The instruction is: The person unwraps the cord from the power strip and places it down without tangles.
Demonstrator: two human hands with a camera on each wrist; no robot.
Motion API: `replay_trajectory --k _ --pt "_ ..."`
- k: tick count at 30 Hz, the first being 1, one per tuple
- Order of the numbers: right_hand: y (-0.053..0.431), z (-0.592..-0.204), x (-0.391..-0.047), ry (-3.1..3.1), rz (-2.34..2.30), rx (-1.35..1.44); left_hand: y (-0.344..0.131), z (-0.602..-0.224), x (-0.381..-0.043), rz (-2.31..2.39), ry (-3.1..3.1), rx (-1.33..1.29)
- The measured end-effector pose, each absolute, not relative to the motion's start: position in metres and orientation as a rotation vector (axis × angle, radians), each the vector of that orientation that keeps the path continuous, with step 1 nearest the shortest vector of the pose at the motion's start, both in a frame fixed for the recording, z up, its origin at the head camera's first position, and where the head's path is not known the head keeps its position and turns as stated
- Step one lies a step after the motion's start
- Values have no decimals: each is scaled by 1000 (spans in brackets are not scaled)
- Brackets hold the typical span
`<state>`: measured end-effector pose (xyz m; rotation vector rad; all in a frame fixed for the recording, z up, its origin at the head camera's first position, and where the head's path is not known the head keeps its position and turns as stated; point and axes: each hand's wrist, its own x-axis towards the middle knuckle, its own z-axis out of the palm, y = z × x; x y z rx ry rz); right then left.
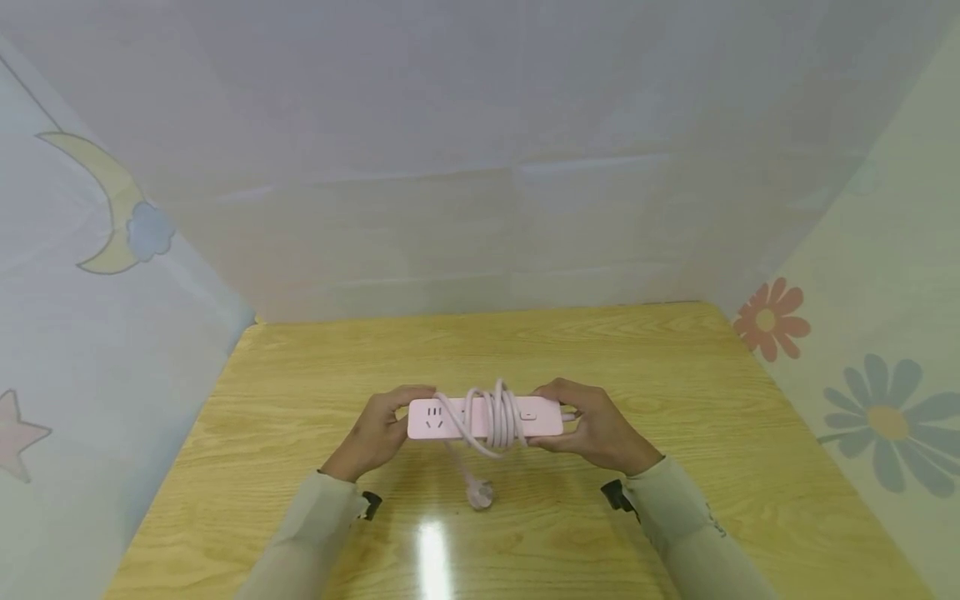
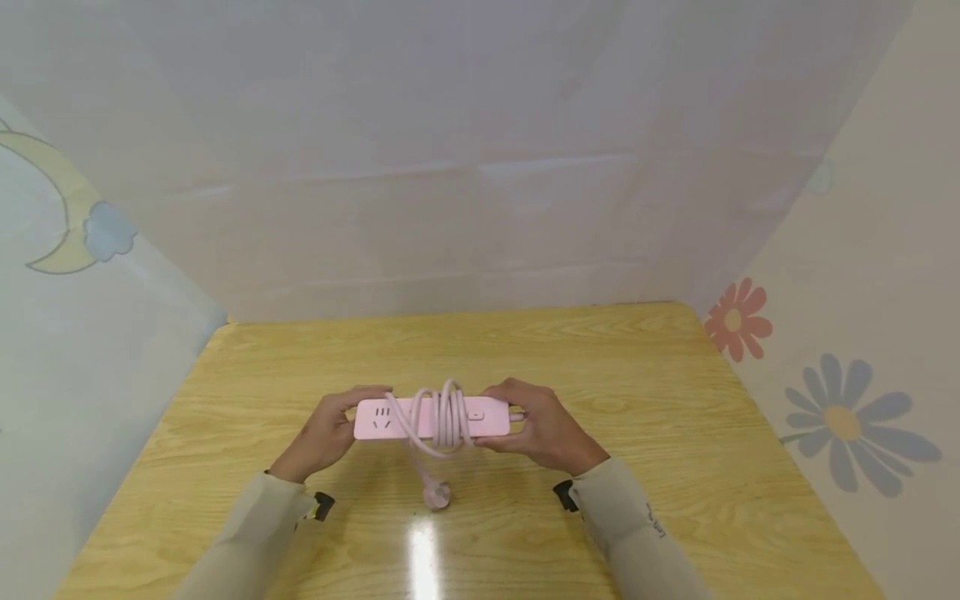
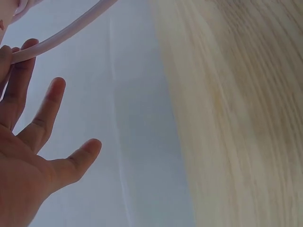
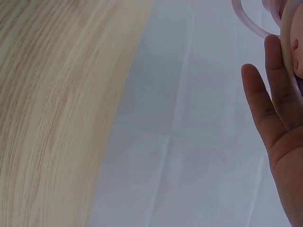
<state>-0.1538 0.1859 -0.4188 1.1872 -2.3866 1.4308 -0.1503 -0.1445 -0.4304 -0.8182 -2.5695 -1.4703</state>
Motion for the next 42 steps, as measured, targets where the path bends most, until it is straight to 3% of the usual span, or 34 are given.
replay_trajectory --k 13,42 --pt "185 -417 -152 -2370 1455 1229 -153 -419 -160 -1151 -2418 -981" --pt "186 -426 -151 -2420 1457 1255 -159 -398 -147 -966 -2370 -994"
